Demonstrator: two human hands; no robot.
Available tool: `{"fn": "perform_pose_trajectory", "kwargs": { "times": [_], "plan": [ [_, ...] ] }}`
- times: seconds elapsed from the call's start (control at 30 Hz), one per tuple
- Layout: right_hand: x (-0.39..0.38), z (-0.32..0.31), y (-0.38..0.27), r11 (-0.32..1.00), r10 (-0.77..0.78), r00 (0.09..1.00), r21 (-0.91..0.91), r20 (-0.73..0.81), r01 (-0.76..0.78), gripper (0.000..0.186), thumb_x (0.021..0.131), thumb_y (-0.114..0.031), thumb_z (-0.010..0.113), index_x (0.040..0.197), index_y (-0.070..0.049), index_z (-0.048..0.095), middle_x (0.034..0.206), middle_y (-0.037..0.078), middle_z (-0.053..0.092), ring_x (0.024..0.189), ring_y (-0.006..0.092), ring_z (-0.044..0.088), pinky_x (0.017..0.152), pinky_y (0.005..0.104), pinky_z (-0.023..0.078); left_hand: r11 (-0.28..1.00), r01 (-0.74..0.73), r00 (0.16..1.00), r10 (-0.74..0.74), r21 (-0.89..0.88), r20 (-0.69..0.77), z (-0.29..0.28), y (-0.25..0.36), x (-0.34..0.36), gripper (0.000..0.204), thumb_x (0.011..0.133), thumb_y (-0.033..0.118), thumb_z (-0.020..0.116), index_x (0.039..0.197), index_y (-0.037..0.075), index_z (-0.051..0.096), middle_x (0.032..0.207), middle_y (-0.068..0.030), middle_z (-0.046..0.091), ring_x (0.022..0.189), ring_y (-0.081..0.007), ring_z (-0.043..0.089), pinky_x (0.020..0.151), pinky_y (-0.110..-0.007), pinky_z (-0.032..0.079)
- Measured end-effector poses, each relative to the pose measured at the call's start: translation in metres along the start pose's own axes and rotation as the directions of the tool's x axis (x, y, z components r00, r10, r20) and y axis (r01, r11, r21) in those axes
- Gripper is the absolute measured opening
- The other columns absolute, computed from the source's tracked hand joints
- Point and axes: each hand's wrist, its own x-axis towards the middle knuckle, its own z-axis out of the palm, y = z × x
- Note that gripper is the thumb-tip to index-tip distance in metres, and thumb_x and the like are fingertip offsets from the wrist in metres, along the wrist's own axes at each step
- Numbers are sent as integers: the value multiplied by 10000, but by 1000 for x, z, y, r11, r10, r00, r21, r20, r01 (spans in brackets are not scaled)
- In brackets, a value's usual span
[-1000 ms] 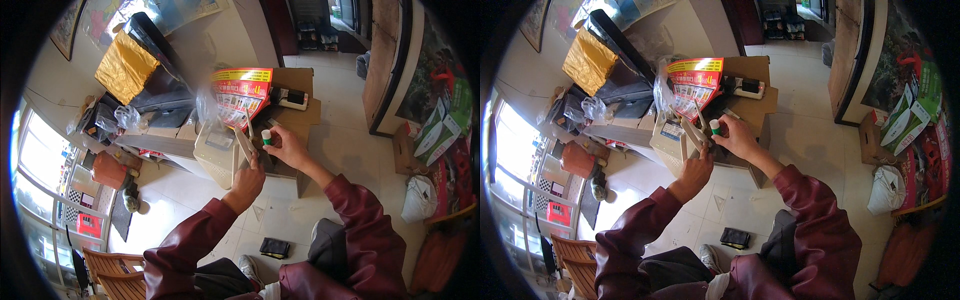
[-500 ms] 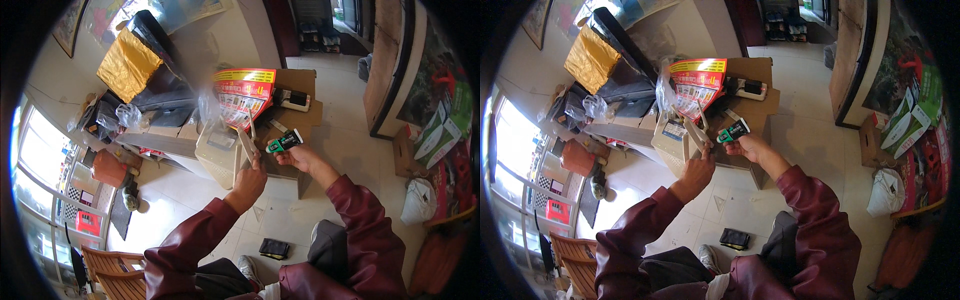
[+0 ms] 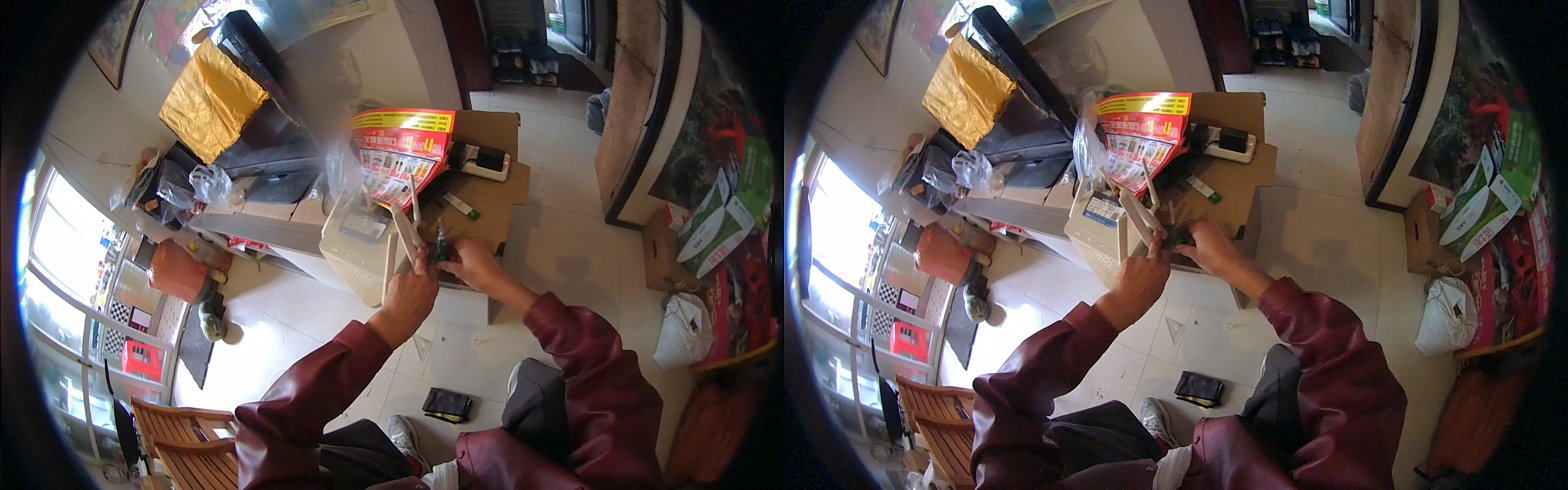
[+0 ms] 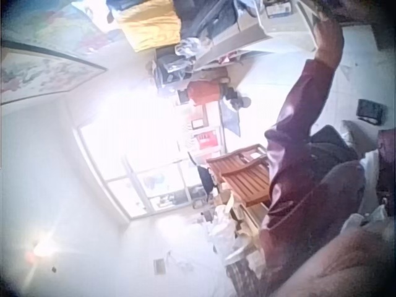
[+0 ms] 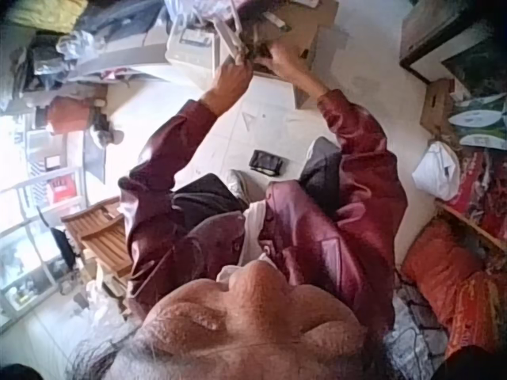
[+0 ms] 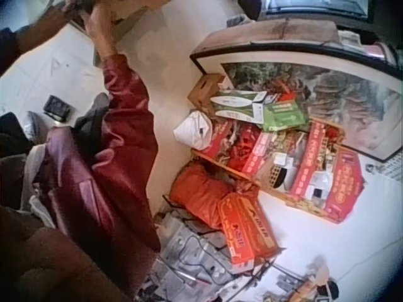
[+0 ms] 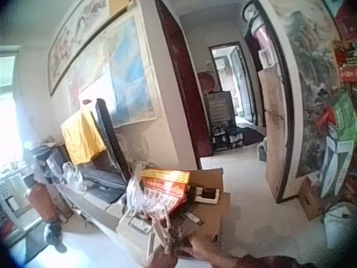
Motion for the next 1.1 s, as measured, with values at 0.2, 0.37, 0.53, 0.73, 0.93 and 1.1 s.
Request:
{"fn": "perform_pose_trajectory", "kwargs": {
  "times": [0.2,0.37,0.53,0.73,0.93,1.1],
  "plan": [
    [6,13,1,996,-31,996,-85,-82,24,323,765,-156,807,952,-5,590,804,192,667,807,424,647,696,473,517,1000,0,1000,0,-26,-5,-1,0,0,366,891,129,532,1186,-72,610,1401,-374,455,624,-230,704,478,-324,531],
    [9,18,-3,997,-59,992,-46,-112,54,339,752,-148,816,957,-1,589,863,206,671,871,429,651,737,480,517,1000,22,999,-22,-14,-28,4,0,0,367,878,127,544,1174,-81,612,1382,-365,483,610,-218,700,474,-325,526],
    [15,24,3,993,-67,986,-107,-154,50,335,725,-153,825,904,-7,582,798,177,658,788,385,656,683,443,513,1000,24,997,-25,-17,-73,7,2,2,349,882,117,542,1178,-57,605,1365,-339,513,634,-241,710,565,-377,546],
    [18,27,2,997,-79,991,-33,-112,75,347,730,-141,823,937,3,585,848,223,659,863,430,640,720,474,511,1000,17,1000,-16,-20,6,3,-10,5,339,907,107,524,1222,7,598,1318,-257,573,675,-277,720,815,-500,560],
    [20,26,-1,995,-89,990,-52,-109,83,360,740,-151,817,966,12,589,913,244,662,939,472,609,784,522,494,996,-68,996,71,-65,45,-35,-30,3,333,855,61,560,1180,4,596,1310,-233,576,658,-315,706,646,-477,572],
    [21,31,11,990,-114,986,-98,-123,103,379,750,-173,809,990,10,581,917,239,656,939,473,597,800,537,480,951,23,999,-36,-308,-38,-89,-38,-21,343,798,21,589,1140,49,586,1369,-144,565,748,-345,705,646,-456,573]
  ]
}}
